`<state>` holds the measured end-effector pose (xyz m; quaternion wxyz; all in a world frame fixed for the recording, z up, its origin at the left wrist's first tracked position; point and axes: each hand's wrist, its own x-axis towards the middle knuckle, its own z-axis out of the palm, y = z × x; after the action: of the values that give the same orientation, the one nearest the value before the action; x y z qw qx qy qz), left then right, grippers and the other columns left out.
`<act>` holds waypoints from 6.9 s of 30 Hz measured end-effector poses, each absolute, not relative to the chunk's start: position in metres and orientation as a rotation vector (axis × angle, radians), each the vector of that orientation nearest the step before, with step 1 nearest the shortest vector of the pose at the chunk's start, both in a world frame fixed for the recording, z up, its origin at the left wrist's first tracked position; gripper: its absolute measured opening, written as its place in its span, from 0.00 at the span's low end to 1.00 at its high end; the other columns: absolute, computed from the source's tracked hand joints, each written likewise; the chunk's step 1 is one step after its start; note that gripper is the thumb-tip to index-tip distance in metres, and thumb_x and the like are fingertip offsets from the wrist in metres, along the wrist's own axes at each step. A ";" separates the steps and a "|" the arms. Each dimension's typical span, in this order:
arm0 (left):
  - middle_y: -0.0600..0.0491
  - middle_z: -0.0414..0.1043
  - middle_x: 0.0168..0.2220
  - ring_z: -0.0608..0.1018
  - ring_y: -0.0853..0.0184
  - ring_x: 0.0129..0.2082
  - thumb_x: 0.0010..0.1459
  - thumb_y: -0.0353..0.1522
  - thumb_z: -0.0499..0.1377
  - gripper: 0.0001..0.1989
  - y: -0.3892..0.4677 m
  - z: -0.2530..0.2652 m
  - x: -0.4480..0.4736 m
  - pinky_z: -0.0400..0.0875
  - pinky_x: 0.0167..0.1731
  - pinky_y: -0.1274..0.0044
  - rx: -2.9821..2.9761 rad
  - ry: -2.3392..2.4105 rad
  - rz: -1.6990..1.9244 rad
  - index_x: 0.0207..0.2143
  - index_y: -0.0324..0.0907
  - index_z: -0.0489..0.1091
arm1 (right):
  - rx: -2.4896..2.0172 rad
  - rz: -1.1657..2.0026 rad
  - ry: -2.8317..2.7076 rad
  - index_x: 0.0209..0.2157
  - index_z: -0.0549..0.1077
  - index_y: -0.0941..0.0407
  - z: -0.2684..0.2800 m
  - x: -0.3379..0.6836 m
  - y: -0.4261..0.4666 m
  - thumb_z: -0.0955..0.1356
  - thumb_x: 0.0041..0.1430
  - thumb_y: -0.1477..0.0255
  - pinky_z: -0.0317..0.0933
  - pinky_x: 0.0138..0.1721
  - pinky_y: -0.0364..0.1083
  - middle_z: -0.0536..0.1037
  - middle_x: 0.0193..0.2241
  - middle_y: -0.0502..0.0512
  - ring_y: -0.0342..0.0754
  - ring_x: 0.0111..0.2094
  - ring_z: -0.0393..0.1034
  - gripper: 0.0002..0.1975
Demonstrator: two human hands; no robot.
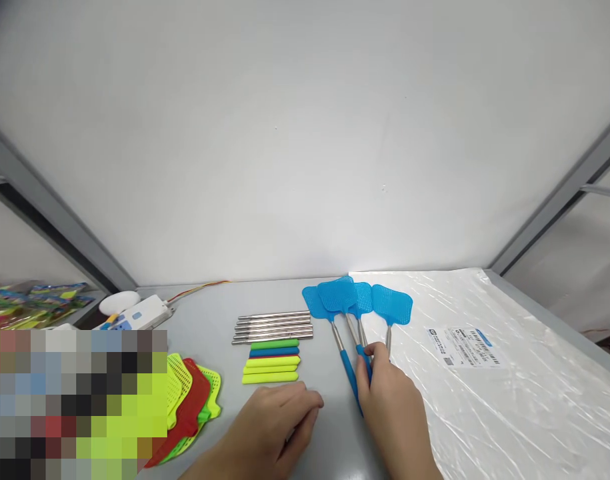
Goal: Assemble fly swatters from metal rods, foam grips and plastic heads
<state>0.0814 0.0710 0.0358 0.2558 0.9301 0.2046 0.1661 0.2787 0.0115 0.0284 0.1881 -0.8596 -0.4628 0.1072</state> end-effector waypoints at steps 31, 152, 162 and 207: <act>0.55 0.72 0.27 0.75 0.69 0.26 0.63 0.28 0.48 0.09 0.076 0.044 0.078 0.64 0.28 0.79 2.648 0.600 0.666 0.37 0.43 0.68 | -2.317 0.140 -1.545 0.44 0.70 0.56 0.012 0.290 -0.003 0.59 0.62 0.65 0.57 0.31 0.51 0.77 0.27 0.56 0.55 0.26 0.70 0.15; 0.64 0.46 0.19 0.50 0.76 0.17 0.64 0.43 0.51 0.14 0.011 0.022 0.045 0.45 0.16 0.82 1.062 0.762 1.055 0.34 0.42 0.63 | -0.945 0.683 -1.565 0.31 0.60 0.52 0.123 0.215 0.088 0.60 0.62 0.70 0.52 0.23 0.43 0.63 0.22 0.47 0.44 0.23 0.56 0.04; 0.56 0.66 0.30 0.68 0.70 0.30 0.66 0.42 0.50 0.15 0.015 0.039 0.025 0.59 0.30 0.79 1.776 0.980 0.854 0.33 0.41 0.66 | -0.873 0.955 -1.279 0.33 0.61 0.51 0.081 0.217 0.050 0.60 0.66 0.66 0.53 0.24 0.44 0.67 0.24 0.46 0.42 0.21 0.58 0.07; 0.56 0.69 0.29 0.70 0.67 0.32 0.68 0.40 0.46 0.16 -0.002 0.090 0.007 0.56 0.28 0.78 2.112 1.048 0.379 0.34 0.43 0.68 | -0.846 1.601 -1.518 0.33 0.72 0.55 0.059 0.229 0.004 0.59 0.68 0.62 0.49 0.27 0.45 0.62 0.17 0.46 0.42 0.22 0.53 0.16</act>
<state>0.0075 -0.0021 0.0897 0.3679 0.8224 0.4081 0.1475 0.2286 0.0045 0.0594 0.3797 -0.3311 -0.5944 0.6268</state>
